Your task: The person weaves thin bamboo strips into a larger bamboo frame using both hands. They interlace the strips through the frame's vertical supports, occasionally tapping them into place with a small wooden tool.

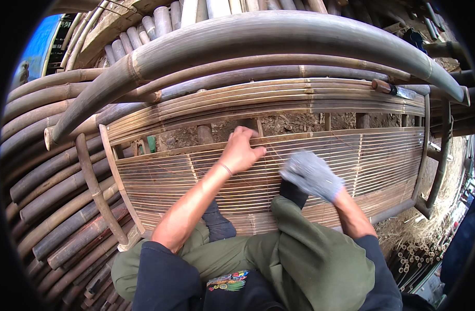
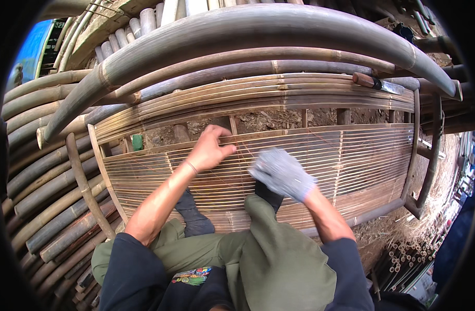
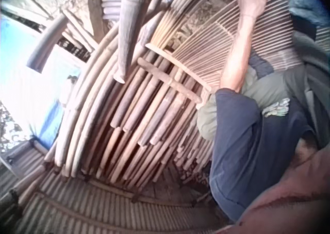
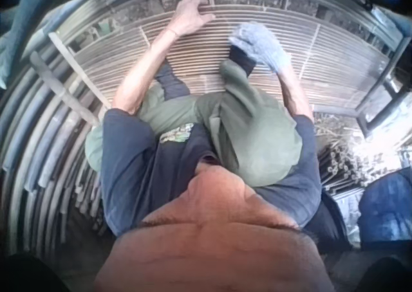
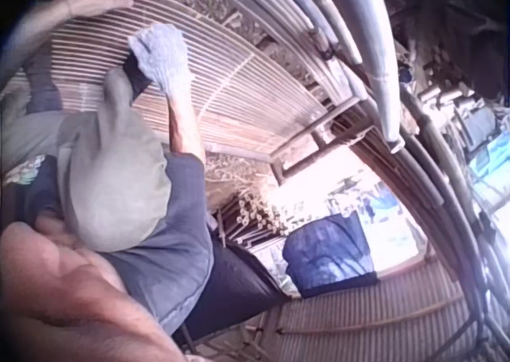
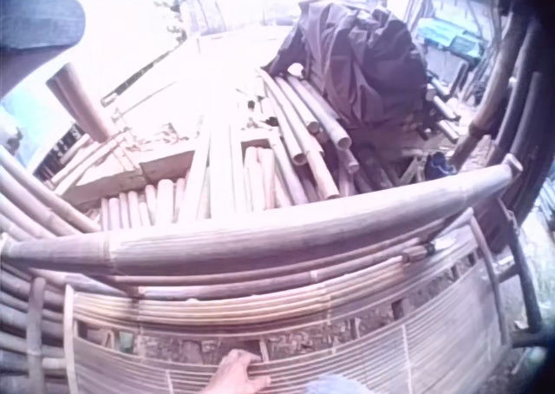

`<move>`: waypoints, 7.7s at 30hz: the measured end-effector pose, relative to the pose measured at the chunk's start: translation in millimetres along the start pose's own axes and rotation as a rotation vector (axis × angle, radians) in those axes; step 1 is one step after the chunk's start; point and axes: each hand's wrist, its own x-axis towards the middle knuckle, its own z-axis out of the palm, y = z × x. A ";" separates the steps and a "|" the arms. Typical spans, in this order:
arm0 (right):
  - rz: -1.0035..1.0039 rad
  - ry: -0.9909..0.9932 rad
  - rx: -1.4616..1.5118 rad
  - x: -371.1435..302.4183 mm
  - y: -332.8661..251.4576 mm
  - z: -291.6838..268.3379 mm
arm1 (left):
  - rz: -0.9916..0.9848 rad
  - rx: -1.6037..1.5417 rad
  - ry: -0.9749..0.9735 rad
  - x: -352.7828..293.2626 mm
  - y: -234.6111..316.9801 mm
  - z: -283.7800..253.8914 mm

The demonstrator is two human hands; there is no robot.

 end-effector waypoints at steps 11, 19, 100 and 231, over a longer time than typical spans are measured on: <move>0.711 0.057 0.746 -20.7 14.4 -55.1 | 0.896 0.100 0.109 -67.4 68.6 50.1; 0.180 0.013 -0.123 54.8 19.0 -25.6 | 0.614 -0.018 0.590 -37.8 12.0 5.4; 0.124 0.485 -0.181 27.1 -25.8 48.8 | 0.542 0.651 0.165 -98.6 -167.4 -66.9; -0.418 0.124 -0.069 285.0 -232.9 211.3 | 0.301 -1.261 0.496 -239.1 -281.9 -247.7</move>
